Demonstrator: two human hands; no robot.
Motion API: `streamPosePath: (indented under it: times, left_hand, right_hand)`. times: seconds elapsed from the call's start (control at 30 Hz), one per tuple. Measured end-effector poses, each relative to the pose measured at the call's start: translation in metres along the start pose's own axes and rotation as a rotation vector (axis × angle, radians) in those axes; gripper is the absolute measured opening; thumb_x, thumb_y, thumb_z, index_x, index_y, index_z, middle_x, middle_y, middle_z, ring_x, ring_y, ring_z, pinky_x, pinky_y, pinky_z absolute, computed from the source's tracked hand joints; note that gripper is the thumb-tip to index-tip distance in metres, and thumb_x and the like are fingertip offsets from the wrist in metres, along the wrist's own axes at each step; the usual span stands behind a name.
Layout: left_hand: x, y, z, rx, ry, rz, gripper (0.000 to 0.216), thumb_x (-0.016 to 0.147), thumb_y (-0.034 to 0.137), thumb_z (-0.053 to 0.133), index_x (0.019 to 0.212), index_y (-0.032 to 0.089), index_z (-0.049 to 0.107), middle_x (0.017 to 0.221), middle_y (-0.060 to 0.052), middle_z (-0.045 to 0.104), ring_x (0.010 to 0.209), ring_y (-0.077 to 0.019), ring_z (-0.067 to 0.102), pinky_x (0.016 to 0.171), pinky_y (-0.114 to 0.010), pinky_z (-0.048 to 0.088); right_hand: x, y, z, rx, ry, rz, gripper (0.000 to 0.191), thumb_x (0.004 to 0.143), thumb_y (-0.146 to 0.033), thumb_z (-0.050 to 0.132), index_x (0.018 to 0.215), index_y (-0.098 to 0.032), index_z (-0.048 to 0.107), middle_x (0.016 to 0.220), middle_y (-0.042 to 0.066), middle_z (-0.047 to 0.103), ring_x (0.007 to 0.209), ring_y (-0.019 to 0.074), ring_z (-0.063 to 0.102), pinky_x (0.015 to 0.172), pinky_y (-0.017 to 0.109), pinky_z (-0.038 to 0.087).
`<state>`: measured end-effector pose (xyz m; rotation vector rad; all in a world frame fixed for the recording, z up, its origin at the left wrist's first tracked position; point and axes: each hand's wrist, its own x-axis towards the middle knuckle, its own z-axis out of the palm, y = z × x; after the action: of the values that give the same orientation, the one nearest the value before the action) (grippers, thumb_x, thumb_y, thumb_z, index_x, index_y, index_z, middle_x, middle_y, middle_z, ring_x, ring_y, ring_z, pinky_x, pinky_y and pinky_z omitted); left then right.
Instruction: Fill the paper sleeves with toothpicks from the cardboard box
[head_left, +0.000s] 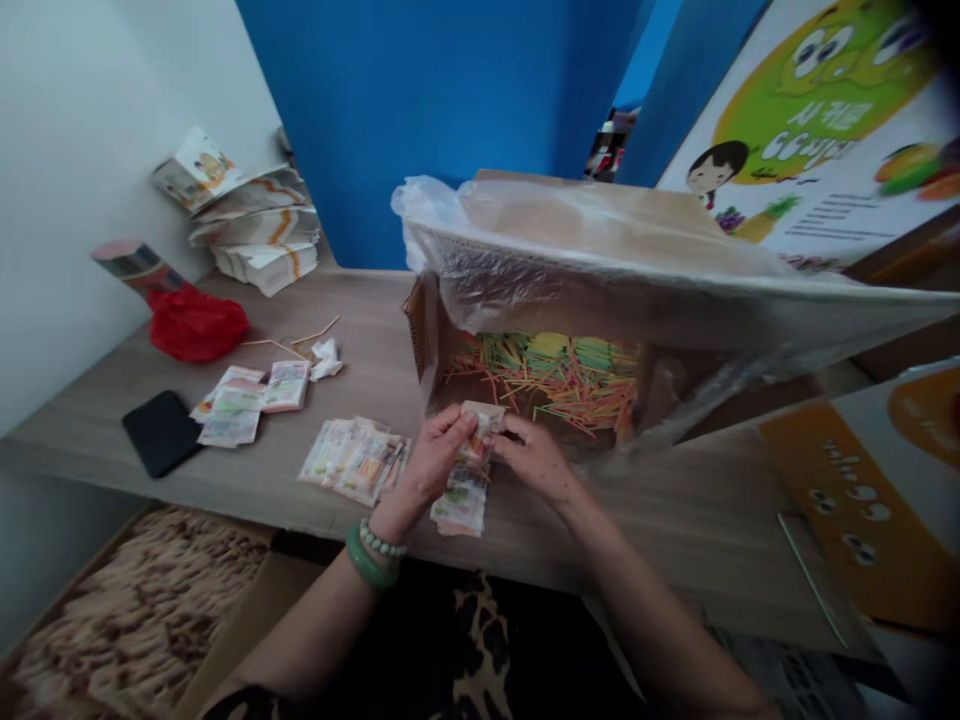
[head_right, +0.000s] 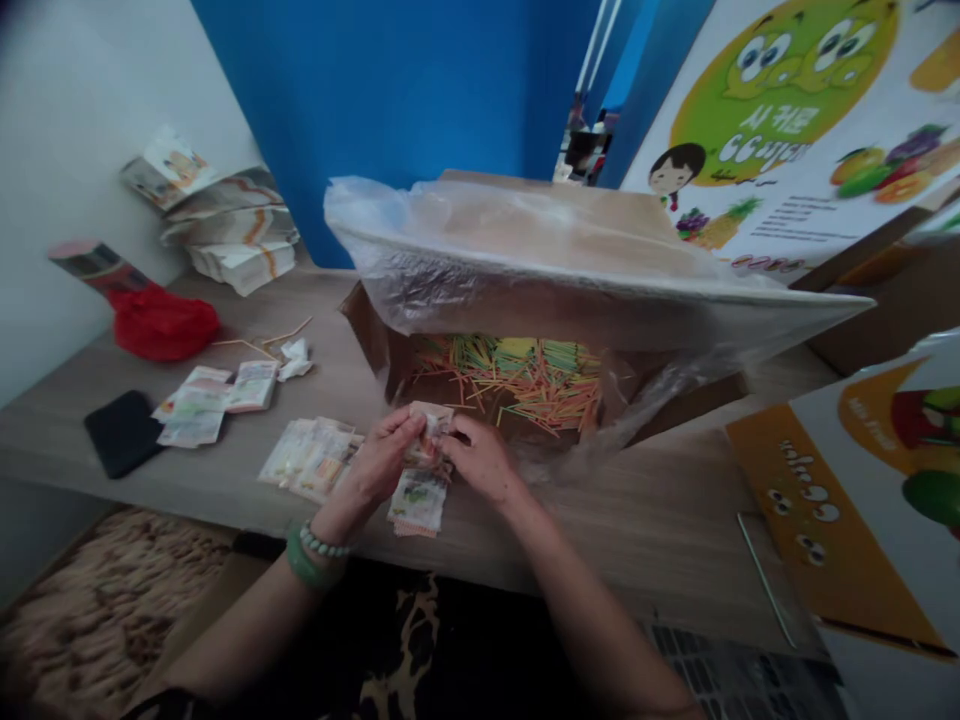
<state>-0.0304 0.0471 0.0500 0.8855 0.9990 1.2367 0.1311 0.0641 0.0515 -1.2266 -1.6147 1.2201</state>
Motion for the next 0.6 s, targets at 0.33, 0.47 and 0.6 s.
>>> streamPosePath:
  times: [0.33, 0.47, 0.6]
  left_hand:
    - [-0.066, -0.002, -0.044, 0.189, 0.178, -0.056, 0.025, 0.072, 0.039, 0.075, 0.080, 0.015, 0.075, 0.072, -0.002, 0.066, 0.066, -0.0141, 0.053, 0.064, -0.027, 0.043]
    - [-0.067, -0.002, -0.082, 0.519, 0.338, 0.096, 0.024, 0.083, 0.038, 0.064, 0.069, 0.018, 0.066, 0.067, 0.000, 0.059, 0.066, -0.0146, 0.050, 0.066, -0.027, 0.041]
    - [-0.053, -0.014, -0.097, 1.237, 0.391, 0.177, 0.027, 0.093, 0.035, 0.051, 0.084, 0.019, 0.071, 0.083, -0.009, 0.064, 0.082, -0.0233, 0.055, 0.076, -0.035, 0.040]
  right_hand:
    - [-0.037, -0.001, 0.031, -0.212, -0.370, -0.098, 0.016, 0.084, -0.026, 0.054, 0.071, -0.022, 0.063, 0.073, 0.000, 0.063, 0.073, 0.0179, 0.058, 0.072, 0.030, 0.043]
    - [-0.053, 0.001, 0.033, -0.575, -0.305, -0.039, 0.017, 0.090, -0.022, 0.048, 0.082, -0.023, 0.063, 0.087, 0.004, 0.067, 0.081, 0.0202, 0.060, 0.076, 0.032, 0.043]
    - [-0.060, 0.008, 0.043, -0.968, -0.181, 0.118, 0.023, 0.094, -0.031, 0.050, 0.107, -0.018, 0.063, 0.110, 0.016, 0.067, 0.101, 0.0311, 0.062, 0.087, 0.043, 0.043]
